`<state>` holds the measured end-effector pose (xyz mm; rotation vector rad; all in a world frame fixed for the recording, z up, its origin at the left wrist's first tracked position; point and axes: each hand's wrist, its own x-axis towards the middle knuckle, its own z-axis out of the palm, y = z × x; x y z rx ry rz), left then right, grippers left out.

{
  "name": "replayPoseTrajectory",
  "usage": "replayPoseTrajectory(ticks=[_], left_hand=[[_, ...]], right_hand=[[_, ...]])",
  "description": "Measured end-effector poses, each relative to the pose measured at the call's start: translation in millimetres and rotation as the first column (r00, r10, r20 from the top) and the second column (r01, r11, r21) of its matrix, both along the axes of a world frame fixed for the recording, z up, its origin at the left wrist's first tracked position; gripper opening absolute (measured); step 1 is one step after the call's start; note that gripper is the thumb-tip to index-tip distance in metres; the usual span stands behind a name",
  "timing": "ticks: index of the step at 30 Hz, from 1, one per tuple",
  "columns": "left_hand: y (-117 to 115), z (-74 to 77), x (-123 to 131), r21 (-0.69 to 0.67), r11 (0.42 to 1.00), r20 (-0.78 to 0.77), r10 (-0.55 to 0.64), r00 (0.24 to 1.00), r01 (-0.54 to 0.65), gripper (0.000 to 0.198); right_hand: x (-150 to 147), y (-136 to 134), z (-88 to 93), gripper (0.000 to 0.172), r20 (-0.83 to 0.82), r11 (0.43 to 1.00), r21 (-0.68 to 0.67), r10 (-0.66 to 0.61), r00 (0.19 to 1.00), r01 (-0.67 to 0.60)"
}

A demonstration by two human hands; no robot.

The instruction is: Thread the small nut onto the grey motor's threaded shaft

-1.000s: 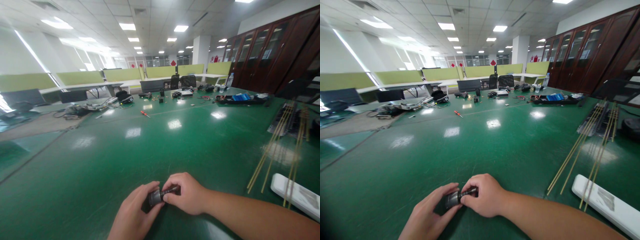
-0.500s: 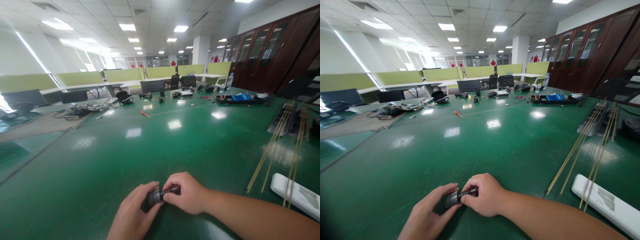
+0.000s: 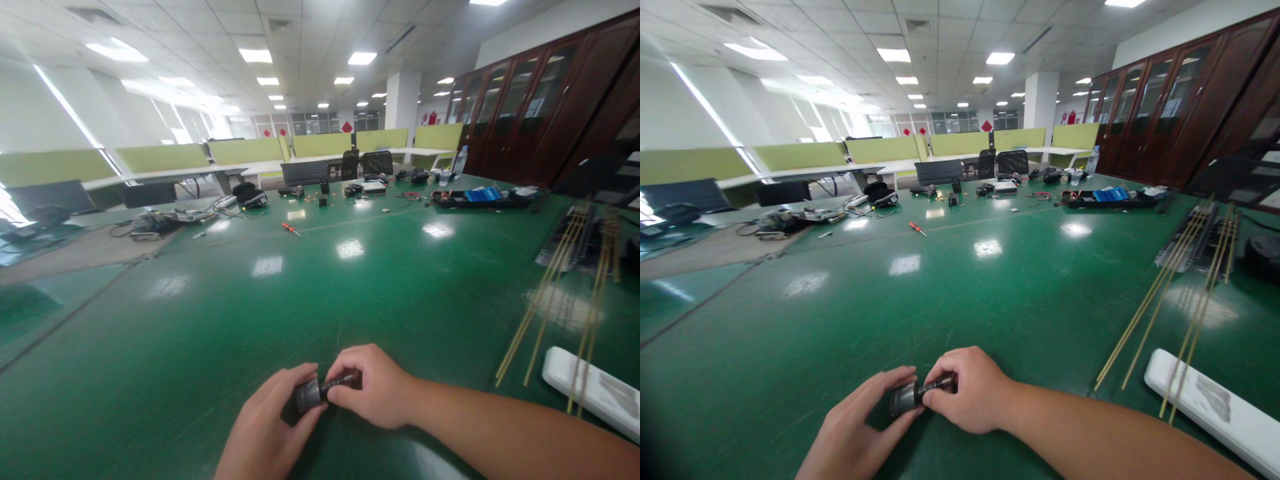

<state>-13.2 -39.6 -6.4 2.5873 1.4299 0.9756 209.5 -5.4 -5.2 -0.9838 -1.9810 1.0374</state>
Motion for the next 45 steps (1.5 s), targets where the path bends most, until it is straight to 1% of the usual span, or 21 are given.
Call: replayPoseTrajectory(ticks=[10,16,23,31,39,45], left_hand=[[-1.0,7.0,2.9,0.002,1.000,0.023,-0.004,1.000,0.004,0.032],[0.0,7.5,3.8,-0.001,1.000,0.013,0.006,1.000,-0.006,0.032],[-1.2,8.8,4.0,0.033,0.999,0.015,-0.007,1.000,0.006,0.029],[0.4,4.6,1.2,0.001,1.000,0.016,0.004,1.000,-0.004,0.029],[-0.8,11.2,5.1,0.032,0.999,0.039,-0.003,0.999,0.002,0.026],[-1.5,11.9,4.9,0.018,1.000,0.026,0.006,1.000,-0.006,0.028]], right_hand=[[0.6,-0.2,-0.4,0.011,0.005,1.000,0.012,-0.003,1.000,0.003],[1.0,-0.2,0.6,0.010,0.003,1.000,0.006,0.000,1.000,0.000],[0.7,0.0,-0.2,0.010,-0.001,1.000,0.016,-0.002,1.000,0.002],[0.7,0.2,-0.2,0.010,-0.003,1.000,0.002,-0.003,1.000,0.003],[1.5,0.3,-1.2,0.011,0.004,1.000,-0.006,-0.007,1.000,0.007],[1.1,0.1,0.6,0.010,-0.010,1.000,-0.011,-0.011,1.000,0.011]])
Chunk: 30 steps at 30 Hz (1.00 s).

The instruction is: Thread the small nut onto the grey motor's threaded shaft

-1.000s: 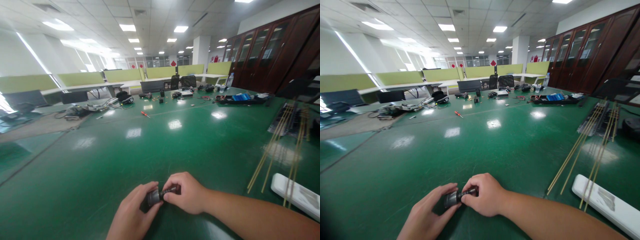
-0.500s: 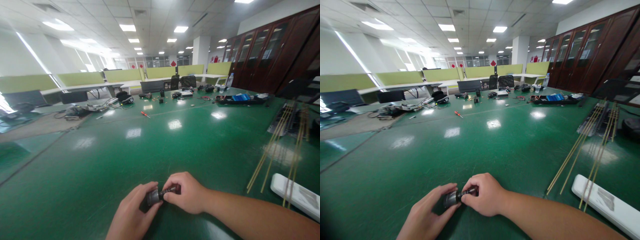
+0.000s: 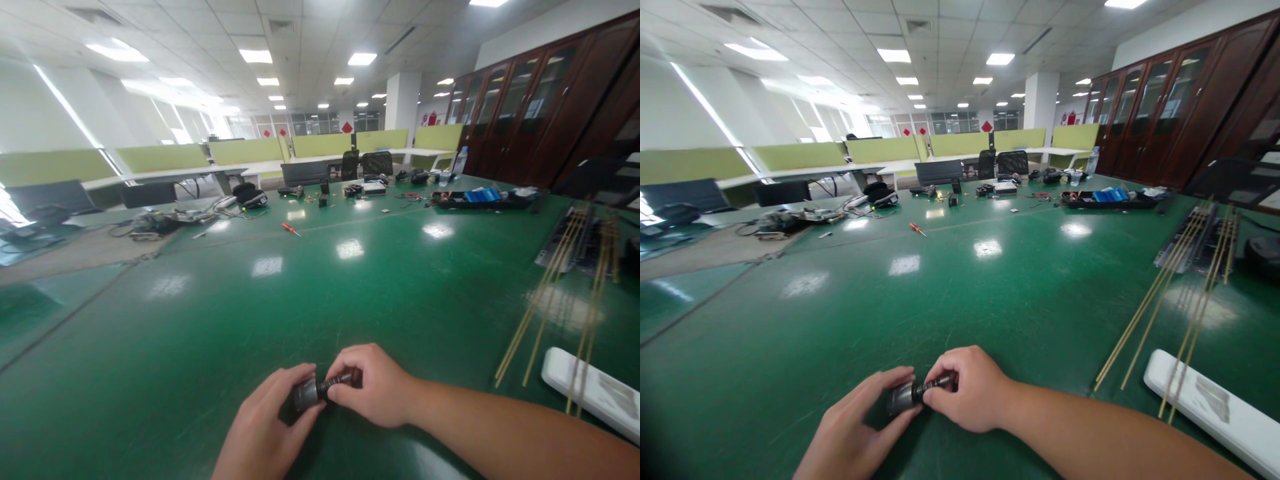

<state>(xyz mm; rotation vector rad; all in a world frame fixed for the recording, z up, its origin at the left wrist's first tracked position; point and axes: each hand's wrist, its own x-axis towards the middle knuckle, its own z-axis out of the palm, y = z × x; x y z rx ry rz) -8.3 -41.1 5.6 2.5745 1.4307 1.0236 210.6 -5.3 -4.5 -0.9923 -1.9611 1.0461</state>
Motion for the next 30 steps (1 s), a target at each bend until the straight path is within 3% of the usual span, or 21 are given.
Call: replayPoseTrajectory(ticks=[30], left_hand=[[2.0,-0.5,-2.7,0.024,1.000,-0.002,0.019,1.000,-0.019,0.026]], right_hand=[[-1.2,-1.0,-0.4,0.011,-0.031,0.998,-0.064,-0.026,0.999,0.024]])
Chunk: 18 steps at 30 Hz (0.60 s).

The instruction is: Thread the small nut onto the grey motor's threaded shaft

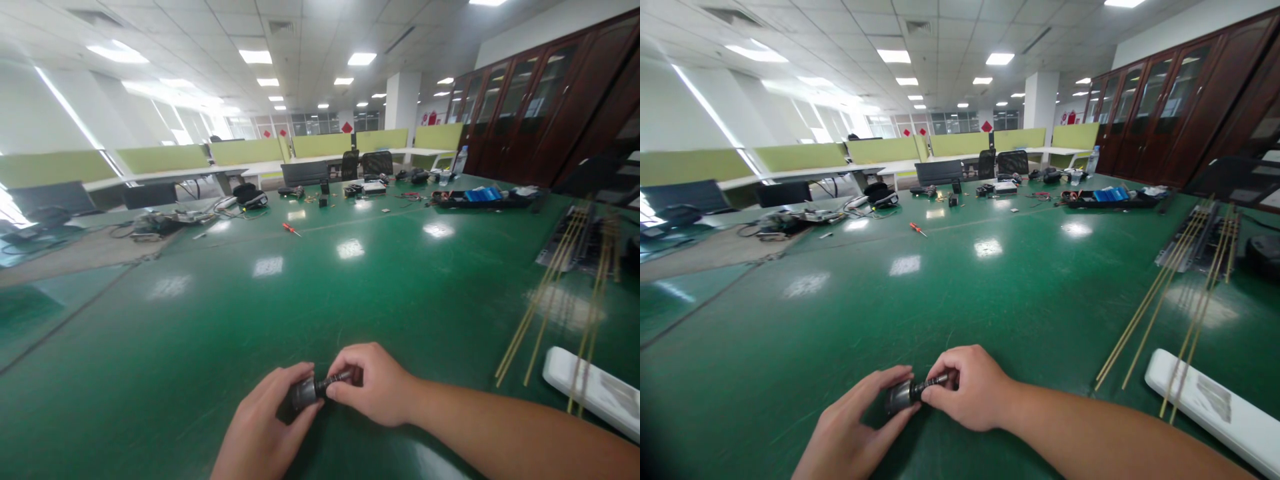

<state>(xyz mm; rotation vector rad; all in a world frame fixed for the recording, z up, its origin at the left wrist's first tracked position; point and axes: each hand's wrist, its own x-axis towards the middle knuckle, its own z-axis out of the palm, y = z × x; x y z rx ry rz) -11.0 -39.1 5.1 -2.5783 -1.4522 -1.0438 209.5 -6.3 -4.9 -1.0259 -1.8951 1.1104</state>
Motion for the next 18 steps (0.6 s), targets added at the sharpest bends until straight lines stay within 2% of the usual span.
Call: replayPoseTrajectory(ticks=[18], left_hand=[[-0.7,1.2,0.1,0.001,1.000,-0.007,0.006,1.000,-0.006,0.026]], right_hand=[[1.2,1.0,0.2,0.012,-0.022,0.997,-0.071,-0.013,1.000,0.012]])
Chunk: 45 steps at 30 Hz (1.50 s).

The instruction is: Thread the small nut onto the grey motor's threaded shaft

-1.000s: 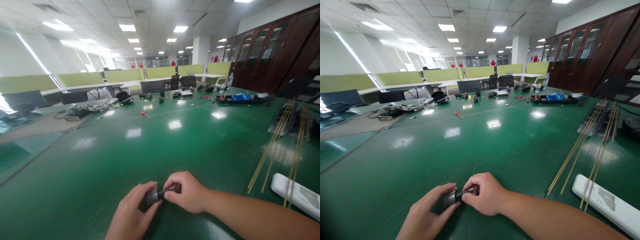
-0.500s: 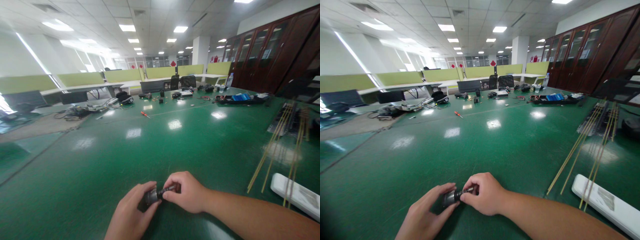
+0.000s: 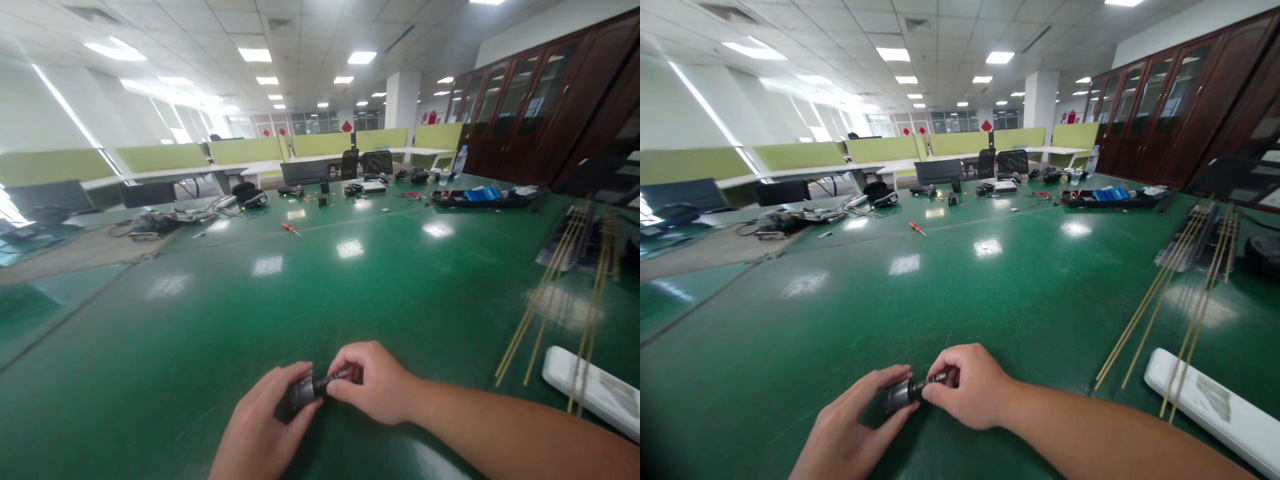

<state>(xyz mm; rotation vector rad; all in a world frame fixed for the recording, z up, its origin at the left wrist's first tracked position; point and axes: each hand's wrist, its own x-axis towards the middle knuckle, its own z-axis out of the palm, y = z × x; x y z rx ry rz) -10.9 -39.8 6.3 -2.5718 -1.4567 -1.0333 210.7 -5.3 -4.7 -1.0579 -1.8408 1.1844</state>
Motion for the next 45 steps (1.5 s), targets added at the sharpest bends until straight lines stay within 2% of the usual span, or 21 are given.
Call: replayPoseTrajectory(ticks=[45], left_hand=[[0.7,5.2,-2.7,0.009,1.000,-0.002,0.015,1.000,-0.015,0.026]], right_hand=[[-2.0,0.5,-0.2,0.010,-0.048,0.999,-0.027,-0.018,0.999,0.017]])
